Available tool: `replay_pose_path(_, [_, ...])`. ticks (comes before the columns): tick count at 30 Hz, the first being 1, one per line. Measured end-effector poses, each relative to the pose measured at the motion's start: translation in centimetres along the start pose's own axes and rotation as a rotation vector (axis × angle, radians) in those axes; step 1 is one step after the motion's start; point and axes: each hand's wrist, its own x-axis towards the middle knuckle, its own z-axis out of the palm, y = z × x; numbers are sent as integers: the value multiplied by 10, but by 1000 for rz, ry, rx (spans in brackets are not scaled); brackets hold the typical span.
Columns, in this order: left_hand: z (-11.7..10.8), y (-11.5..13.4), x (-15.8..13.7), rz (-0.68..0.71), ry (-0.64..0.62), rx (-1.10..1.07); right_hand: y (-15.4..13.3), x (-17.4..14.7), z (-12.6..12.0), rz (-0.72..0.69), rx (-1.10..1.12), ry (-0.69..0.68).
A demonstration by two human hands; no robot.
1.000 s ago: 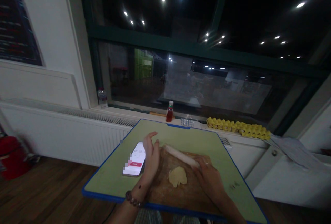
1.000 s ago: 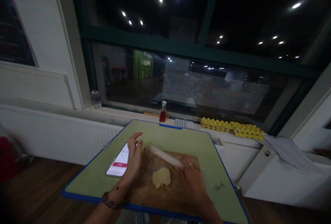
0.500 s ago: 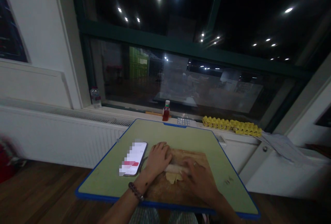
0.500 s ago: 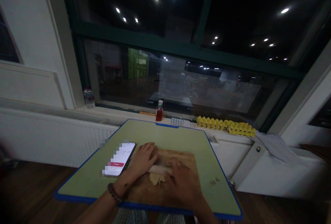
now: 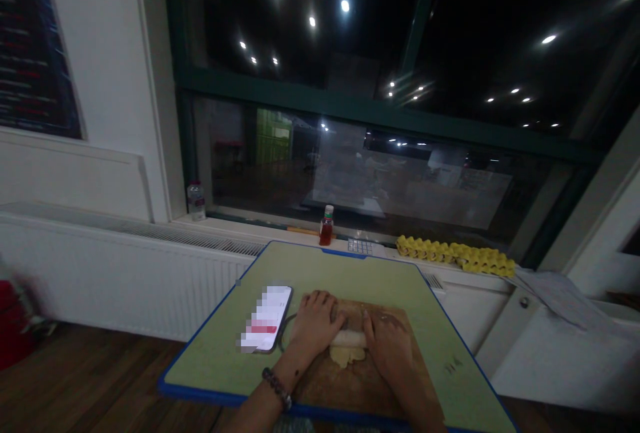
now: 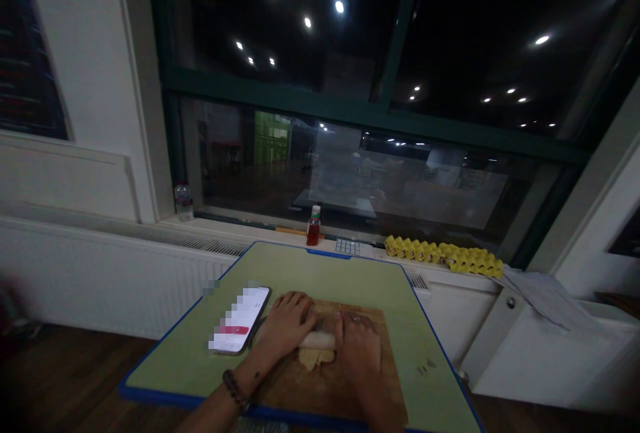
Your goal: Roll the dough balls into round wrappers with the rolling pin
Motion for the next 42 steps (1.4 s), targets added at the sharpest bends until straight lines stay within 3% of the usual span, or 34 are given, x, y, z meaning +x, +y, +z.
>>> replay_pose_path(3, [-1,0,2,-6,11,-8,-4,-2,3,60,-67,-4])
replay_pose_path(11, [1,-3,3,-74,-6,-21,-9,1,12,194,34,148])
replay_pose_path(17, [2,-5,-1,-84,-1,-48,-11,6,12,206,80,286])
replay_pose_path(25, [6,-6,-9,3,113,-39,-14,6,12,244,139,209])
replay_pose_path(33, [2,-4,-12,-18,101,-37,-12,2,12,202,178,191])
replay_pose_path(42, [2,-8,-21,61,91,-96,-14,2,13,250,241,135])
